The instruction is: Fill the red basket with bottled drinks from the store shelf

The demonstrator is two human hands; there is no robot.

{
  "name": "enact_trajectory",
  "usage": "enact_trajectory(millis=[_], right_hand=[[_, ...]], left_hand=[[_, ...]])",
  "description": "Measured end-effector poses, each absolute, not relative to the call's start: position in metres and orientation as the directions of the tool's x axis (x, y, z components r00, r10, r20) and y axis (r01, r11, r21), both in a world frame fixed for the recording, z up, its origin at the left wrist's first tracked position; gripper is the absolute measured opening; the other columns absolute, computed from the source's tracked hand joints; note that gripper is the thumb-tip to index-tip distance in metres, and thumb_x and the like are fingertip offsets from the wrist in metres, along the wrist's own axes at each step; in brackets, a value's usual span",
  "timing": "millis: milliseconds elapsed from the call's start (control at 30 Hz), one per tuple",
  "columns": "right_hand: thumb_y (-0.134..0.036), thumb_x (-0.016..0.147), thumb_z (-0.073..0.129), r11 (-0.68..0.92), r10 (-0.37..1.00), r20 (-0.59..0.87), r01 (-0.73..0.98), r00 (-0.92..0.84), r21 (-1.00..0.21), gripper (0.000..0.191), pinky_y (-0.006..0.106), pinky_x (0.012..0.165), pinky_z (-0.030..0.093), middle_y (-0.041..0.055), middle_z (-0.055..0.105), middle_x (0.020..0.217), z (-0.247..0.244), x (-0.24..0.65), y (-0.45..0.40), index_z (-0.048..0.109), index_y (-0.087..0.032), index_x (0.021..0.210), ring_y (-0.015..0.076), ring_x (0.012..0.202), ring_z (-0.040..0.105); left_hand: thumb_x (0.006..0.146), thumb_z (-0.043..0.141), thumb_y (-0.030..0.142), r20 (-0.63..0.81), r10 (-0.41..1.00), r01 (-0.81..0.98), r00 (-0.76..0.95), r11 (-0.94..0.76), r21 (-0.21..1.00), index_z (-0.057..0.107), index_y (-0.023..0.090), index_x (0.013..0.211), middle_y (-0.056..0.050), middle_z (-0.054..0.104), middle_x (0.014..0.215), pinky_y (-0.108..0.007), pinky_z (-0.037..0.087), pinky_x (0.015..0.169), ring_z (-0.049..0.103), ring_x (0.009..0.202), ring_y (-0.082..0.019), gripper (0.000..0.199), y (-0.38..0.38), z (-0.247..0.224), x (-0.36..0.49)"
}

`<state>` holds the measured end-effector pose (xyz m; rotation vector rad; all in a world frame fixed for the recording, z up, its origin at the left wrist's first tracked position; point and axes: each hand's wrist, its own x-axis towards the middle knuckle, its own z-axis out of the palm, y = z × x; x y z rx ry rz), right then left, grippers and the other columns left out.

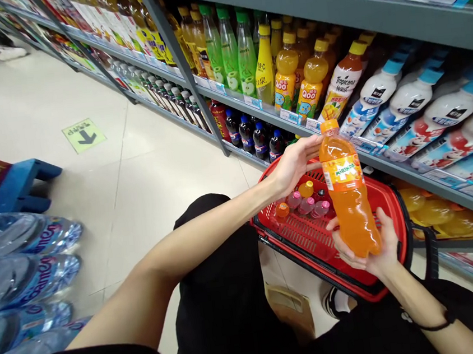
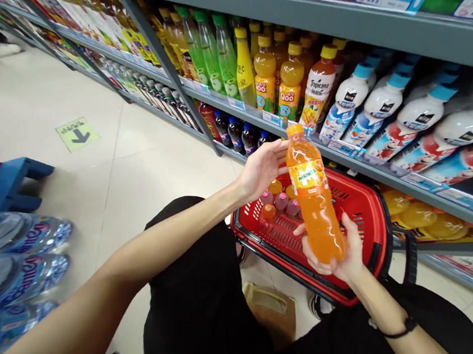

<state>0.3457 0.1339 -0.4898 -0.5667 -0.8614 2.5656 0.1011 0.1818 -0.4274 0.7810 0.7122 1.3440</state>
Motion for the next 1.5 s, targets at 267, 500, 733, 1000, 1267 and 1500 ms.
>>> enact_trajectory(millis=[267, 500, 733, 1000, 1267, 1500], right_hand=[[-0.094, 0.086, 0.033, -0.772, 0.436, -0.366, -0.133, -0.822, -0.622, 0.092, 0.019, 0.027, 0.031, 0.0075, 0.060, 0.054, -0.496, 0.343, 0.136, 0.070, -0.010, 0.093, 0.0118, 0.030, 0.044], [-0.055, 0.066, 0.095, -0.337, 0.780, -0.309, 0.051, -0.544, -0.940, 0.060, 0.031, 0.050, 0.057, 0.0071, 0.072, 0.084, -0.498, 0.330, 0.137, 0.062, -0.017, 0.099, 0.0190, 0.058, 0.065], [-0.052, 0.062, 0.096, 0.010, 0.867, -0.252, 0.519, -0.431, -0.855, 0.072, 0.041, 0.085, 0.058, 0.0126, 0.076, 0.108, -0.538, 0.340, 0.151, 0.068, -0.013, 0.117, 0.0307, 0.096, 0.072], [-0.036, 0.085, 0.085, 0.422, 0.611, -0.668, 0.889, -0.424, -0.178, 0.058, 0.041, 0.091, 0.054, 0.0205, 0.073, 0.118, -0.545, 0.350, 0.168, 0.065, -0.011, 0.133, 0.0375, 0.116, 0.069], [-0.041, 0.097, 0.072, 0.437, 0.546, -0.754, 0.892, -0.365, -0.116, 0.040, 0.040, 0.094, 0.055, 0.0225, 0.072, 0.119, -0.533, 0.360, 0.166, 0.071, -0.010, 0.123, 0.0353, 0.114, 0.072], [-0.035, 0.102, 0.065, 0.460, 0.532, -0.739, 0.874, -0.413, -0.157, 0.036, 0.039, 0.099, 0.054, 0.0256, 0.071, 0.121, -0.522, 0.364, 0.162, 0.071, -0.007, 0.124, 0.0342, 0.121, 0.070]], left_hand=[[0.084, 0.068, 0.057, 0.023, 0.994, -0.546, 0.108, 0.040, 0.837, 0.078, 0.017, 0.103, -0.013, 0.071, 0.134, -0.048, 0.042, 0.115, 0.059, 0.134, -0.031, 0.045, 0.182, -0.427, 0.102], [0.089, 0.066, 0.066, 0.128, 0.980, -0.379, 0.149, -0.062, 0.923, 0.077, 0.017, 0.108, -0.012, 0.075, 0.124, -0.050, 0.045, 0.114, 0.062, 0.130, -0.034, 0.054, 0.193, -0.429, 0.093], [0.083, 0.075, 0.058, 0.115, 0.934, 0.032, 0.338, -0.133, 0.991, 0.077, 0.012, 0.102, -0.009, 0.075, 0.104, -0.038, 0.054, 0.094, 0.070, 0.105, -0.025, 0.049, 0.197, -0.441, 0.077], [0.089, 0.072, 0.051, 0.021, 0.848, 0.344, 0.529, -0.237, 0.909, 0.063, 0.013, 0.109, -0.007, 0.073, 0.097, -0.029, 0.052, 0.080, 0.070, 0.087, -0.018, 0.044, 0.195, -0.502, 0.108], [0.089, 0.075, 0.045, -0.365, 0.683, 0.774, 0.632, -0.532, 0.345, 0.066, 0.009, 0.111, -0.013, 0.073, 0.095, -0.028, 0.045, 0.069, 0.070, 0.084, -0.024, 0.043, 0.202, -0.606, 0.141], [0.084, 0.080, 0.031, -0.563, 0.586, 0.776, 0.583, -0.606, 0.172, 0.073, 0.005, 0.101, -0.021, 0.073, 0.106, -0.032, 0.052, 0.082, 0.072, 0.102, -0.032, 0.032, 0.213, -0.643, 0.145]])
